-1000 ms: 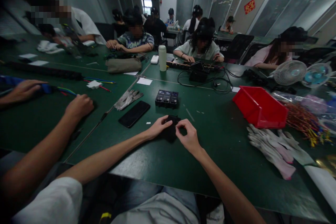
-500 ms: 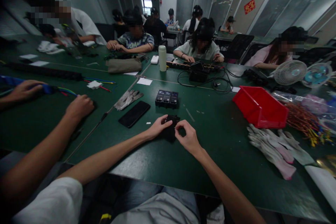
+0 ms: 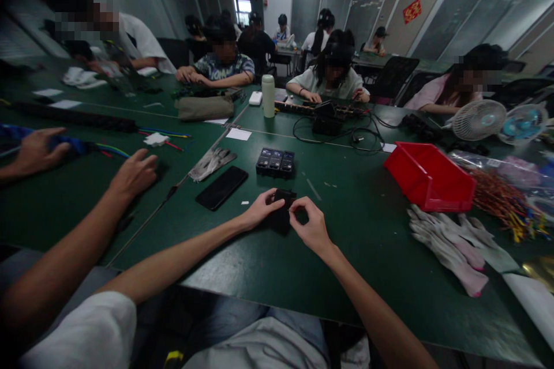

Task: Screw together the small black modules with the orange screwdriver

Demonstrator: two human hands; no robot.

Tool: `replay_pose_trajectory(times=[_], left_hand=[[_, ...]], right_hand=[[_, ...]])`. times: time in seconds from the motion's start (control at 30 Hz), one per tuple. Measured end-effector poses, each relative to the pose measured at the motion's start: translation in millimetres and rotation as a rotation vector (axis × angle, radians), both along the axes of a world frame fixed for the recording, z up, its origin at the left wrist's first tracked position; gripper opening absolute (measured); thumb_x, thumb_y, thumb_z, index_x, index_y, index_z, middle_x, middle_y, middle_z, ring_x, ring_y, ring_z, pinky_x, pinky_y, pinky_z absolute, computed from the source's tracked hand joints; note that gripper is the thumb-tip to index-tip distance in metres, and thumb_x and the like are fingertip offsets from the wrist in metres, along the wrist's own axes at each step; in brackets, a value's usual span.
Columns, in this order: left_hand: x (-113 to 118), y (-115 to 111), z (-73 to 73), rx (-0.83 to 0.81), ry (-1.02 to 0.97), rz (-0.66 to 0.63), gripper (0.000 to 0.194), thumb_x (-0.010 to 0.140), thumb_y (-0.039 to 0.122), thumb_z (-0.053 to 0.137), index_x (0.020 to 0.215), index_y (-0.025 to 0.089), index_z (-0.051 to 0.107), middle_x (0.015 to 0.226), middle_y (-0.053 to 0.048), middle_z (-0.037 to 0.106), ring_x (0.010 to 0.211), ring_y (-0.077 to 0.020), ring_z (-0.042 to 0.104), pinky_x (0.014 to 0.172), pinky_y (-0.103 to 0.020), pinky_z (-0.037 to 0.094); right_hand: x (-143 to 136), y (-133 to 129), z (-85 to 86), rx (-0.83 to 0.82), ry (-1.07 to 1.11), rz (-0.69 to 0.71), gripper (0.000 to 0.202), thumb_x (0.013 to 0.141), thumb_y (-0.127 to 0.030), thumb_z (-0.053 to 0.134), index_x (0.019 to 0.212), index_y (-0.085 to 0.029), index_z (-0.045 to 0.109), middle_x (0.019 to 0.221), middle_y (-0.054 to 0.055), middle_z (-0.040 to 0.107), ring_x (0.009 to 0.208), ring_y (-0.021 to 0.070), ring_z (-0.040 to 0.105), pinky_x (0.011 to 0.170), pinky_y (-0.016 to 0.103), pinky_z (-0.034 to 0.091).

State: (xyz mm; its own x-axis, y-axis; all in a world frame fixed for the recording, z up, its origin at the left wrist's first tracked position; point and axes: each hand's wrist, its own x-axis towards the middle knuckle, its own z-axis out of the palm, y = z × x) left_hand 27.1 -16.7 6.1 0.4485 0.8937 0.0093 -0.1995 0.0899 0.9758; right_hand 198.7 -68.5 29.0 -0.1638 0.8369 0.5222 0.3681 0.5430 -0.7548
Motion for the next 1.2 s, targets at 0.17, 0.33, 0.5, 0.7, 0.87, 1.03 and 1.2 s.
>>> replay_pose_trajectory(times=[0.17, 0.33, 0.5, 0.7, 0.87, 1.03, 1.2], left_hand=[[0.3, -1.5, 2.3, -0.011, -0.003, -0.001, 0.043, 0.071, 0.041, 0.069, 0.101, 0.014, 0.056, 0.090, -0.003, 0.063, 0.078, -0.0127, 0.058, 0.071, -0.023, 0.044], [0.5, -1.7, 3.8, -0.015, -0.013, -0.006, 0.042, 0.071, 0.040, 0.069, 0.100, 0.014, 0.055, 0.089, -0.002, 0.063, 0.077, -0.0120, 0.058, 0.071, -0.022, 0.044], [-0.2, -1.5, 3.9, 0.010, 0.015, 0.013, 0.041, 0.070, 0.041, 0.069, 0.098, 0.014, 0.056, 0.087, -0.002, 0.062, 0.075, -0.0119, 0.057, 0.069, -0.022, 0.044], [-0.4, -2.6, 5.6, 0.006, 0.021, 0.015, 0.044, 0.070, 0.043, 0.069, 0.099, 0.014, 0.055, 0.088, -0.002, 0.063, 0.077, -0.0128, 0.058, 0.071, -0.023, 0.044], [-0.2, -2.6, 5.2, 0.009, 0.025, 0.023, 0.044, 0.070, 0.043, 0.069, 0.099, 0.013, 0.055, 0.090, -0.003, 0.063, 0.079, -0.0135, 0.059, 0.072, -0.024, 0.044], [-0.3, -2.3, 4.7, 0.008, 0.039, 0.030, 0.045, 0.070, 0.044, 0.069, 0.101, 0.013, 0.055, 0.092, -0.004, 0.064, 0.080, -0.0139, 0.059, 0.073, -0.024, 0.044], [-0.4, -2.5, 4.9, 0.015, 0.030, 0.025, 0.044, 0.071, 0.043, 0.068, 0.100, 0.013, 0.055, 0.092, -0.004, 0.063, 0.080, -0.0136, 0.059, 0.073, -0.024, 0.044]], right_hand=[[-0.7, -0.5, -0.7, -0.008, 0.031, 0.001, 0.016, 0.077, -0.011, 0.058, 0.089, -0.022, 0.054, 0.087, 0.003, 0.057, 0.083, 0.0181, 0.058, 0.077, 0.034, 0.051], [-1.6, -0.1, -1.2, -0.019, 0.030, -0.003, 0.015, 0.078, -0.012, 0.059, 0.089, -0.022, 0.055, 0.087, 0.003, 0.057, 0.083, 0.0180, 0.059, 0.076, 0.034, 0.051], [-2.3, -1.0, -1.2, -0.028, 0.040, -0.013, 0.014, 0.080, -0.014, 0.058, 0.091, -0.022, 0.056, 0.089, 0.004, 0.058, 0.084, 0.0181, 0.059, 0.078, 0.035, 0.052], [-2.2, -1.8, -2.3, -0.015, 0.028, -0.042, 0.013, 0.081, -0.017, 0.059, 0.093, -0.022, 0.058, 0.090, 0.005, 0.061, 0.085, 0.0192, 0.061, 0.078, 0.037, 0.054], [-1.9, -1.9, -2.2, -0.020, 0.014, -0.030, 0.013, 0.081, -0.017, 0.060, 0.093, -0.021, 0.059, 0.090, 0.005, 0.061, 0.085, 0.0188, 0.061, 0.078, 0.036, 0.055], [-2.0, -1.6, -4.5, -0.021, 0.013, -0.048, 0.013, 0.081, -0.018, 0.060, 0.094, -0.021, 0.059, 0.088, 0.004, 0.062, 0.082, 0.0181, 0.062, 0.077, 0.036, 0.054], [-1.6, -1.8, -5.7, 0.012, -0.024, -0.077, 0.012, 0.082, -0.020, 0.059, 0.094, -0.021, 0.059, 0.088, 0.004, 0.063, 0.082, 0.0184, 0.062, 0.077, 0.036, 0.054]])
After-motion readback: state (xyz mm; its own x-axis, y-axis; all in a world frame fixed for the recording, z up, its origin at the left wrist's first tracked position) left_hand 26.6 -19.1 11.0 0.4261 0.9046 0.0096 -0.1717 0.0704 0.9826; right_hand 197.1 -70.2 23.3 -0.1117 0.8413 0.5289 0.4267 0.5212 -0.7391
